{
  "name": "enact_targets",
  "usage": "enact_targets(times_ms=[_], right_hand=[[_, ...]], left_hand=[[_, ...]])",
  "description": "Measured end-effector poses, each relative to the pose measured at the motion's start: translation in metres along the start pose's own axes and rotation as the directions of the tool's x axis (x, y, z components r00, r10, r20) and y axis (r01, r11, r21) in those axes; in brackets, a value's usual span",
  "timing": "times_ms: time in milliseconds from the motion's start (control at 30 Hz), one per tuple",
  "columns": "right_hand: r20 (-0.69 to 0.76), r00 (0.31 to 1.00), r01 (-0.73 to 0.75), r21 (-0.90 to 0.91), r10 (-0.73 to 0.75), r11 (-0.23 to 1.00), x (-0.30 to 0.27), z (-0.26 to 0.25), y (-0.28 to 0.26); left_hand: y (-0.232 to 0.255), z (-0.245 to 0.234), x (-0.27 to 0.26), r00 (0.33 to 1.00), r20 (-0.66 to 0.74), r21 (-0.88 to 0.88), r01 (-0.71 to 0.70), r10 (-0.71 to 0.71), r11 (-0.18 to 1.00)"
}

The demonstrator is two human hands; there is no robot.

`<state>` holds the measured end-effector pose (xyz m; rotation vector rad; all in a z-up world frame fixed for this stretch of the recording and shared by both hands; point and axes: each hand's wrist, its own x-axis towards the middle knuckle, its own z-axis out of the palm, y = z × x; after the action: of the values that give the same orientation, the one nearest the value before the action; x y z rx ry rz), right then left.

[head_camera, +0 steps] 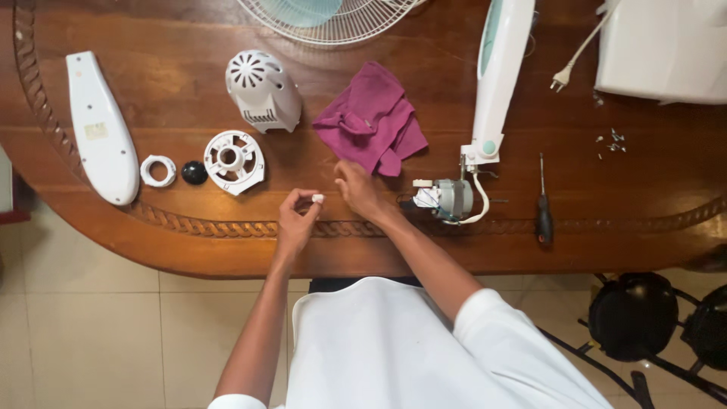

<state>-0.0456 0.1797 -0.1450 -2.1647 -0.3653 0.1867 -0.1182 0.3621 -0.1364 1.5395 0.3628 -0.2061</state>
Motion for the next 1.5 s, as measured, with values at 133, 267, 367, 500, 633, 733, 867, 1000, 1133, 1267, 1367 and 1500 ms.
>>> enact_targets(times_ms=[133,267,367,500,633,733,867,1000,1133,1267,1367,1500], right_hand=[[-0.134,0.969,-0.153,0.339,0.209,0.928,-0.046,-0.066,0.001],[-0.466,0.879,-0.076,0.070,0.100,0.995,-0.096,-0.136,0.014],[-0.591,0.807,-0.085,-0.084,0.019,0.993,-0.120,-0.152,0.026],[-0.544,0.819,0.058,-0.239,-0.183,0.969,-0.137,-0.147,0.038],[-0.461,0.855,0.122,-0.266,-0.237,0.956,-0.152,-0.153,0.042],[-0.404,0.887,0.143,-0.217,-0.222,0.966,-0.156,-0.159,0.045],[-0.331,0.897,0.227,-0.221,-0.292,0.948,-0.157,-0.171,0.051],[-0.287,0.901,0.272,-0.211,-0.326,0.939,-0.156,-0.182,0.055],[-0.242,0.903,0.296,-0.245,-0.354,0.923,-0.157,-0.189,0.051],[-0.170,0.912,0.327,-0.248,-0.373,0.912,-0.158,-0.199,0.051],[-0.143,0.912,0.343,-0.253,-0.385,0.905,-0.158,-0.204,0.051],[-0.122,0.894,0.389,-0.268,-0.432,0.881,-0.160,-0.207,0.053]], left_hand=[[0.011,0.058,0.026,0.996,0.083,-0.026,-0.040,0.042,0.999],[0.020,0.152,0.071,0.924,0.345,-0.053,-0.154,0.163,0.987],[0.019,0.212,0.104,0.891,0.452,0.149,-0.119,0.039,0.982],[0.011,0.266,0.131,0.852,0.521,0.189,-0.172,0.049,0.967],[0.017,0.277,0.134,0.798,0.590,0.300,-0.075,-0.123,0.951],[0.026,0.278,0.125,0.773,0.619,0.296,-0.069,-0.136,0.953],[0.042,0.283,0.122,0.804,0.579,0.362,-0.106,-0.134,0.926],[0.041,0.291,0.119,0.850,0.518,0.390,-0.133,-0.098,0.911],[0.038,0.296,0.109,0.891,0.454,0.382,-0.174,-0.020,0.908],[0.042,0.304,0.098,0.892,0.452,0.444,-0.206,-0.020,0.872],[0.048,0.307,0.090,0.915,0.403,0.510,-0.197,-0.030,0.837],[0.054,0.314,0.080,0.926,0.368,0.543,-0.289,0.086,0.788]])
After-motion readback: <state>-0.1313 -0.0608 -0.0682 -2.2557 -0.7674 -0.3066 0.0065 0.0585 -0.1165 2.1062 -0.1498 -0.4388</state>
